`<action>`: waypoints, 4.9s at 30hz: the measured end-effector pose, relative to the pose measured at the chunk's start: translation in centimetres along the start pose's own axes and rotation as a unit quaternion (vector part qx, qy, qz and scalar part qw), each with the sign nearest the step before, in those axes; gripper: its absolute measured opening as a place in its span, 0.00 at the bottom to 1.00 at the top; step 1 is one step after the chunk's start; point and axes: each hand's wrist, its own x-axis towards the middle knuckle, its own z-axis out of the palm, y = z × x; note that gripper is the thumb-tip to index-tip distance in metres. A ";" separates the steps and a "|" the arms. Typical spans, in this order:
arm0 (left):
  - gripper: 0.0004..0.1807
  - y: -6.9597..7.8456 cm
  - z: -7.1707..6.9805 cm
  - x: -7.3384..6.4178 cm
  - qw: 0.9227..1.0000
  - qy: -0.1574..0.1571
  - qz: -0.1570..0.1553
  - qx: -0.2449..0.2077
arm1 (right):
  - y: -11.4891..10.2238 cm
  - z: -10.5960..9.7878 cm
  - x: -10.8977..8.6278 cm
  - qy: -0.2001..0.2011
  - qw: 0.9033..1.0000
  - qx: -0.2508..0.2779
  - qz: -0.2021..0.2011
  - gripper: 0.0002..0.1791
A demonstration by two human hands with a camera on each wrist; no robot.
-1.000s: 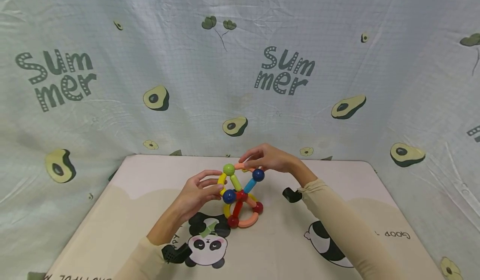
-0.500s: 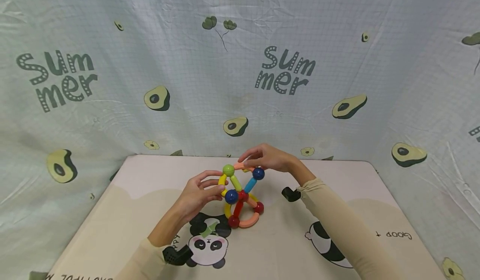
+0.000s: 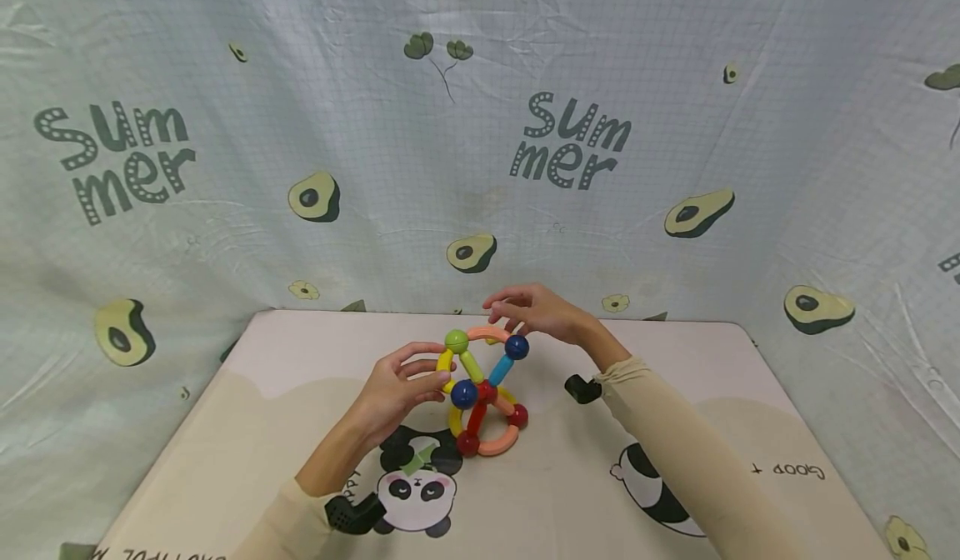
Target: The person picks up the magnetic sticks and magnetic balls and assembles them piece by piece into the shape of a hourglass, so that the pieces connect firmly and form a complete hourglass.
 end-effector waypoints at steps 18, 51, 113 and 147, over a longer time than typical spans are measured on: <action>0.28 0.1 0.0 -0.2 1.000 -0.004 0.000 -0.002 | 8.9 1.6 3.0 0.188 0.978 -0.088 0.017 0.17; 0.28 0.0 0.1 -0.1 1.000 -0.002 0.004 -0.007 | 10.1 2.3 3.2 0.145 0.972 -0.180 0.047 0.13; 0.27 0.2 0.8 -0.6 1.000 0.018 0.004 -0.013 | 2.6 1.5 -11.3 0.132 0.991 -0.023 -0.014 0.17; 0.26 0.2 0.9 -0.6 1.000 0.024 0.000 -0.016 | 1.5 4.0 -12.9 0.101 0.984 0.147 0.020 0.29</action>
